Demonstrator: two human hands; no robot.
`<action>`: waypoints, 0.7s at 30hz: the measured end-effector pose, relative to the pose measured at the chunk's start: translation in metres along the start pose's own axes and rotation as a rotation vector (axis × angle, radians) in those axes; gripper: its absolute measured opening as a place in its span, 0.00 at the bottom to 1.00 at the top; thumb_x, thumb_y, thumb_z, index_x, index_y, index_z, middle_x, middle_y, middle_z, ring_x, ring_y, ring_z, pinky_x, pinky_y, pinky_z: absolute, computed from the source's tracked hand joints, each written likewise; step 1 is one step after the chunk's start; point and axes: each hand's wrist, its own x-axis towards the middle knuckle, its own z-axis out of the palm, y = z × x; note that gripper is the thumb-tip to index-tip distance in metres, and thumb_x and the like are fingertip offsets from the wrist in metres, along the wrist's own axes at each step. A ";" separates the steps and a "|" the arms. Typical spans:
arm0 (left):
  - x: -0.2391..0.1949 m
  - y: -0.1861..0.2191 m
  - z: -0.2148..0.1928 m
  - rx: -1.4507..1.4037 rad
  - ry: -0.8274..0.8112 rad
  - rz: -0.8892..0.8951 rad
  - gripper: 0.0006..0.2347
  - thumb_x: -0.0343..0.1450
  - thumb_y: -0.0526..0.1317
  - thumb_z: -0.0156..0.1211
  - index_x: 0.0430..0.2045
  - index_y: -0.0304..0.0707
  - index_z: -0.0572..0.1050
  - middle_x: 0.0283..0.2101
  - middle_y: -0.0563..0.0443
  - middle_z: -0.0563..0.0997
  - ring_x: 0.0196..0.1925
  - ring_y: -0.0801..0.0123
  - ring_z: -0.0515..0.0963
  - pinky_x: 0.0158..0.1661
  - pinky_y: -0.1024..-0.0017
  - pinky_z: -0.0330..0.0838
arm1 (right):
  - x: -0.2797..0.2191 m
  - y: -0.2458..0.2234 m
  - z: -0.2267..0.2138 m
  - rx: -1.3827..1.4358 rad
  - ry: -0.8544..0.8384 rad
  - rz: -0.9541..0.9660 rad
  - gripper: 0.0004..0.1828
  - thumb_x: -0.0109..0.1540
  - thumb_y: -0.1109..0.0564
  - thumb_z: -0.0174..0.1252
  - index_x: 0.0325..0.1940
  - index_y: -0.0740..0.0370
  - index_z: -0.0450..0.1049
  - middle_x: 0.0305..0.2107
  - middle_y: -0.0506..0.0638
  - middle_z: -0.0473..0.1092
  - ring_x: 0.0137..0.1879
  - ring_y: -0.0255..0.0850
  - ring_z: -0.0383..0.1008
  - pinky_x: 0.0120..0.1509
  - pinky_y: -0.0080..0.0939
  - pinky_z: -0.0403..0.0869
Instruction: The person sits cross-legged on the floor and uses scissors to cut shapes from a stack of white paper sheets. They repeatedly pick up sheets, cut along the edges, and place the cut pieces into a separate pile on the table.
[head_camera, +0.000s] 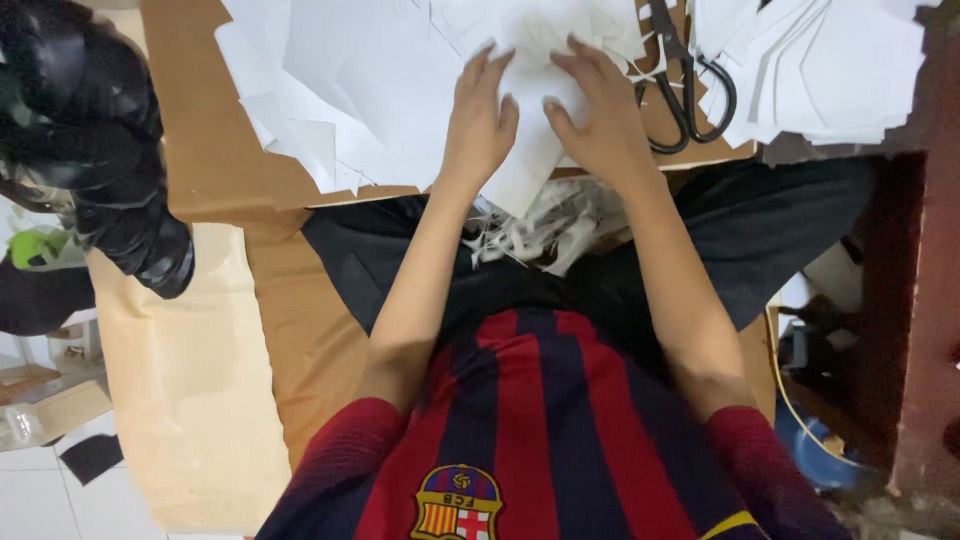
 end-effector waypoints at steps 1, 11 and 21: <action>0.007 -0.009 0.006 0.005 0.007 0.006 0.19 0.79 0.33 0.46 0.67 0.37 0.63 0.72 0.36 0.59 0.76 0.43 0.57 0.71 0.47 0.60 | 0.008 0.008 0.009 -0.001 0.005 -0.010 0.24 0.73 0.50 0.53 0.72 0.62 0.66 0.69 0.60 0.58 0.72 0.60 0.62 0.70 0.67 0.65; 0.030 -0.024 0.042 0.357 0.137 0.132 0.11 0.73 0.30 0.57 0.49 0.27 0.75 0.55 0.34 0.71 0.57 0.41 0.69 0.50 0.53 0.72 | 0.020 0.047 0.048 -0.282 0.116 -0.069 0.14 0.70 0.56 0.55 0.57 0.61 0.77 0.60 0.56 0.69 0.65 0.56 0.63 0.62 0.58 0.65; 0.006 0.062 -0.007 0.145 -0.344 0.067 0.07 0.70 0.27 0.51 0.27 0.34 0.77 0.31 0.40 0.81 0.36 0.48 0.77 0.35 0.56 0.69 | -0.025 0.002 -0.006 -0.250 -0.088 0.215 0.12 0.70 0.58 0.51 0.51 0.61 0.79 0.44 0.58 0.77 0.47 0.58 0.75 0.43 0.57 0.72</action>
